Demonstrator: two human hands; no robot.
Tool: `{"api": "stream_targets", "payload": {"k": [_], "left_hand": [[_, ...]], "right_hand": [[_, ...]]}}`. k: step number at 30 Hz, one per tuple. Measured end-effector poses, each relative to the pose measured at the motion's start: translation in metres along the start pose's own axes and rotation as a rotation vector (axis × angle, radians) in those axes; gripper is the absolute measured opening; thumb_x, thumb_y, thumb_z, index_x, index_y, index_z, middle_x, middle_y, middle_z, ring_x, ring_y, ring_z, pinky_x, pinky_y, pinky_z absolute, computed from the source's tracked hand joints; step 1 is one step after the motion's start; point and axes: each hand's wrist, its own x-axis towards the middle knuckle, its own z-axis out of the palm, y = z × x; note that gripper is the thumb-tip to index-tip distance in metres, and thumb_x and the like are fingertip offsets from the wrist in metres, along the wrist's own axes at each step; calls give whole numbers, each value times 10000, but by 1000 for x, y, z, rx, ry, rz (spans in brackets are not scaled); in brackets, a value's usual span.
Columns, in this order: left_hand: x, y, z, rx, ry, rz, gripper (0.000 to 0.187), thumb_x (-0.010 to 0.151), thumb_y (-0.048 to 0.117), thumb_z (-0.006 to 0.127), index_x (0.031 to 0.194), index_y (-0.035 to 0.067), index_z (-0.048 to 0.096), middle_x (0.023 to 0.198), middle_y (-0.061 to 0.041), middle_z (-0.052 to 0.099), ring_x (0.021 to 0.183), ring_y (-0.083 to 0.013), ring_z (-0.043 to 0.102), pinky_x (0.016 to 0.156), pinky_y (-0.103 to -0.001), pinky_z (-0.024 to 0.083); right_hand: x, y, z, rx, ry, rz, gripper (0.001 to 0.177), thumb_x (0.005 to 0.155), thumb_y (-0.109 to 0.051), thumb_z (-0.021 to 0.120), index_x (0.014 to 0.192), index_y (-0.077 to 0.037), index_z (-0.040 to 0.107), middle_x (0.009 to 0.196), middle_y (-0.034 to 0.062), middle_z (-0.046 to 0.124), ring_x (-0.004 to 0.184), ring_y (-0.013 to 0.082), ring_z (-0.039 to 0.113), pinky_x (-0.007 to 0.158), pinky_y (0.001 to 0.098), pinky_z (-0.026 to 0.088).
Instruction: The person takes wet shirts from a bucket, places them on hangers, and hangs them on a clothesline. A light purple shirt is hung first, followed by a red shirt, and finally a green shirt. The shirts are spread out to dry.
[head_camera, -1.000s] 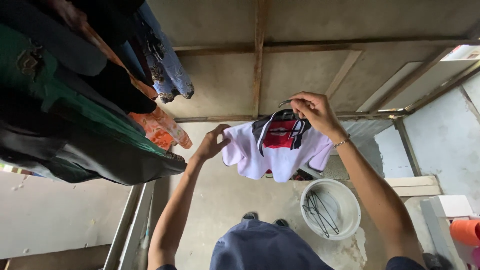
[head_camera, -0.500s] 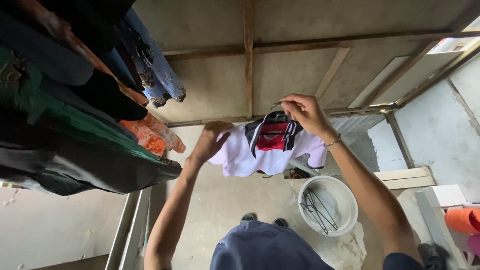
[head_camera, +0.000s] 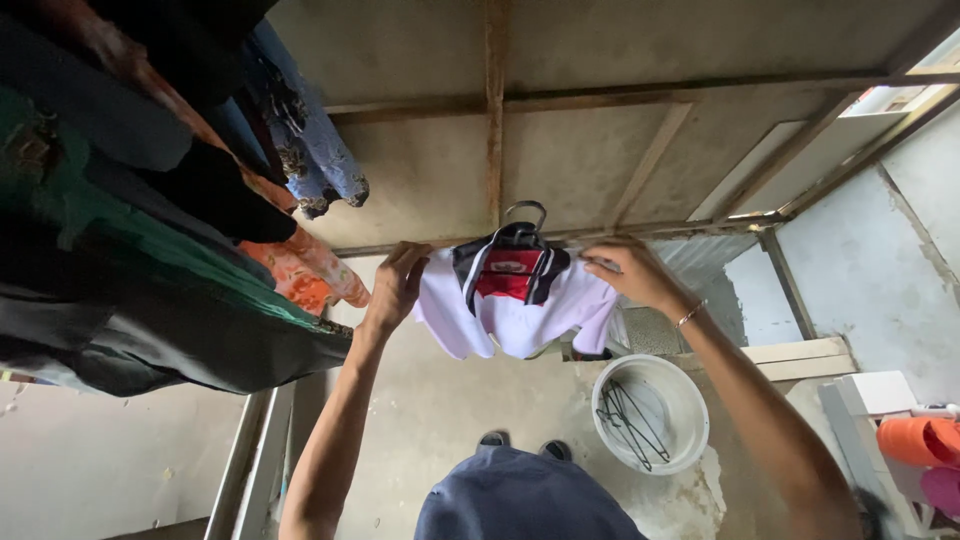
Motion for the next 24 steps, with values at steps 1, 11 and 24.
{"api": "stream_targets", "payload": {"k": [1,11,24], "left_hand": [[-1,-3,-2,1,1,0,168,986,12,638,1121,49,731,1013,-173,700,964,-414,703,834,-466,575],[-7,-4,-29,-75,-2,-12,172,938,26,676,1097,56,735,980,-181,705,964,-430,691,841,-499,550],[15,44,-9,-174,52,-45,345,891,52,717,1220,120,641,811,-139,688,751,-327,699,709,-387,556]], "right_hand": [[2,-4,3,0,0,-1,176,954,-105,701,1070,10,765,899,175,759,823,323,706,743,397,551],[7,1,54,-182,62,-52,97,973,-108,650,996,-51,725,836,133,702,834,357,696,761,403,557],[-7,-37,88,-327,240,-217,98,949,-63,652,1031,-91,697,780,104,613,771,337,657,672,425,535]]}}
